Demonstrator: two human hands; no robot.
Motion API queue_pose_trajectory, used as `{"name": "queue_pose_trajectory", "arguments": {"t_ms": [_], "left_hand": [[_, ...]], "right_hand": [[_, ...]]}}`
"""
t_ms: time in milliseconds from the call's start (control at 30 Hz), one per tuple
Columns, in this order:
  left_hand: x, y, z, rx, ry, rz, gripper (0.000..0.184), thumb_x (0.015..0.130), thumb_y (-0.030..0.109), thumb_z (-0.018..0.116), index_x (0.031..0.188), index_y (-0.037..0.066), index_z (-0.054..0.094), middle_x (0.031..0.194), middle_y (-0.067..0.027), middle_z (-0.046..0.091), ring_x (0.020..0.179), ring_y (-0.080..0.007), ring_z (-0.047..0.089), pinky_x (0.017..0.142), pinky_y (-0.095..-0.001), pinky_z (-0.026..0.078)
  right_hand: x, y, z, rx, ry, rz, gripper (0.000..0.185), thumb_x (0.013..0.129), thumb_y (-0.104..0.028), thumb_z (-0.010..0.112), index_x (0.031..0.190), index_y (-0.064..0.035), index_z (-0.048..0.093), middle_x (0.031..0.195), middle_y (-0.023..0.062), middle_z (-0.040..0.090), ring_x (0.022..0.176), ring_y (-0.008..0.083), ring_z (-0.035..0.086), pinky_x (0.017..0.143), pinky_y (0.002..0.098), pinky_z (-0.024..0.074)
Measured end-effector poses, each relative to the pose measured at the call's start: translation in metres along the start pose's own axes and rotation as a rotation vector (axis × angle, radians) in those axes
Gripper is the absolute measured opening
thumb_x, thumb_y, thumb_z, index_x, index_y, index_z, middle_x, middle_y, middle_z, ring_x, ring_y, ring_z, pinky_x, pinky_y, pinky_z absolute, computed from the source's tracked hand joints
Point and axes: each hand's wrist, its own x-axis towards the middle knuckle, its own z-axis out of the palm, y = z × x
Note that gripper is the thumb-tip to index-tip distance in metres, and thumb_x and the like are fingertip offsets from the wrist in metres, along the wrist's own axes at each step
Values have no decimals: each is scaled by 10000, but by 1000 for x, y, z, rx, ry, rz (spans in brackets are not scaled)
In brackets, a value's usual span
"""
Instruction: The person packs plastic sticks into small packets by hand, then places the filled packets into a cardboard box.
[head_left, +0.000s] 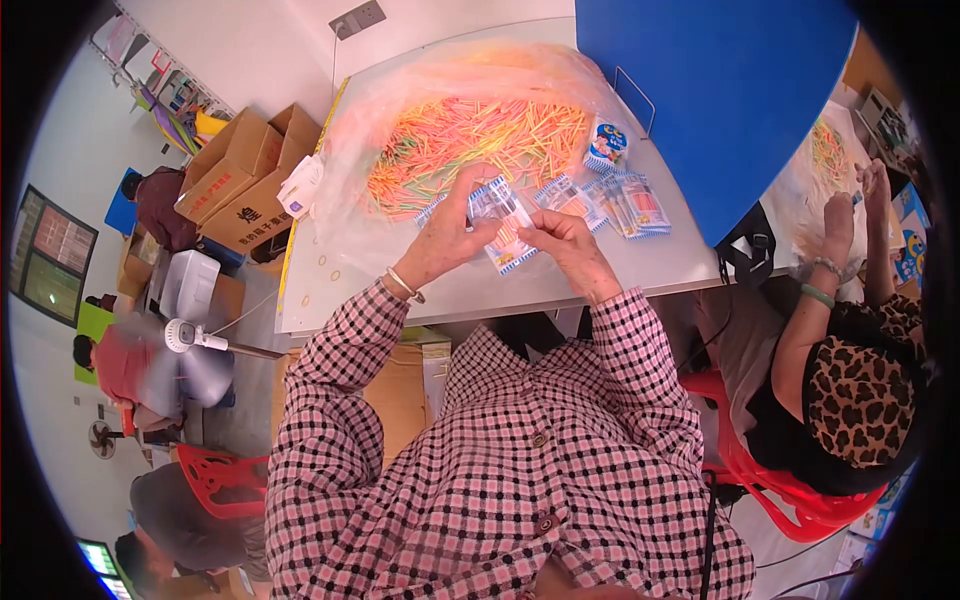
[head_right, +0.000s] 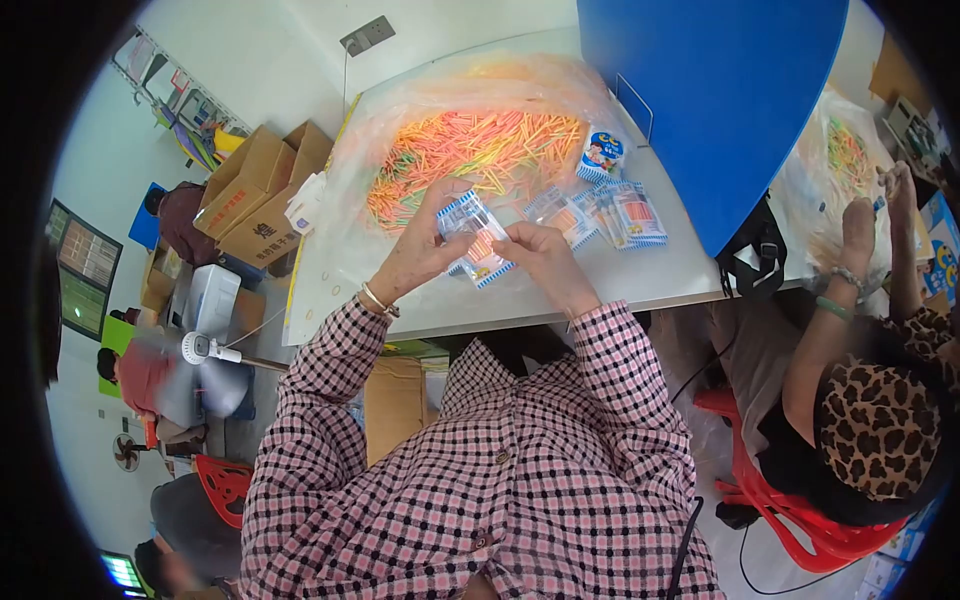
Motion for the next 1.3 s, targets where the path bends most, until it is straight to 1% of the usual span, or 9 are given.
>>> {"name": "queue_pose_trajectory", "arguments": {"t_ms": [133,300,400,600,733,833,967,1200,1300], "left_hand": [[1,20,-5,-297,-58,-137,585,788,58,650,1281,80,337,1146,-59,480,983,-114,513,815,-263,455],[9,-5,4,-193,-37,-94,584,785,65,662,1286,81,362,1193,-63,465,996,-116,512,833,-273,453],[12,-14,16,-33,11,24,565,792,58,654,1283,80,375,1161,-52,499,959,-112,532,838,-267,453],[18,-42,-36,-273,31,-138,435,809,72,638,1205,58,457,1006,-30,558,882,-113,558,802,-256,457],[8,-91,-69,49,83,-166,335,789,115,670,1089,34,545,957,-51,574,861,-143,564,786,-273,455],[-1,-114,-63,340,81,-129,313,764,144,696,1028,27,575,963,-75,579,872,-179,559,788,-300,451],[-1,-126,-47,651,144,-37,310,730,177,726,963,26,588,973,-105,583,896,-236,542,797,-346,438],[2,-132,-47,681,198,7,264,733,171,725,902,27,582,945,-94,577,873,-227,550,758,-343,439],[-3,-100,-52,227,132,-185,190,770,124,691,881,21,577,888,-63,577,825,-157,568,721,-292,454]], "right_hand": [[-2,-5,1,-5,5,-1,164,877,-151,589,906,5,630,794,-28,593,736,32,499,656,197,404],[-4,2,-3,-64,3,28,153,881,-153,591,924,-9,619,794,-39,574,734,22,474,656,184,384],[-6,8,-12,-177,44,28,152,883,-153,590,940,-14,615,792,-46,562,729,16,460,652,177,374],[-11,0,-47,-362,228,-83,161,887,-141,579,947,5,609,758,-59,521,707,6,422,626,170,358],[-10,7,-57,-603,349,-106,195,856,-125,591,993,15,588,791,2,559,714,81,487,633,220,392],[-4,24,-53,-1425,469,-264,284,803,-105,611,1050,21,552,914,105,573,821,227,537,692,311,425],[0,-1,-23,-1531,557,-335,359,761,-100,631,1082,21,525,1047,170,536,963,347,495,794,395,415],[23,21,21,-1017,188,-364,372,754,-147,679,1045,32,530,1081,157,521,1015,339,467,873,404,385],[37,30,36,-916,279,-508,314,773,-129,668,1012,30,539,1013,147,551,937,307,512,818,375,420]]}}
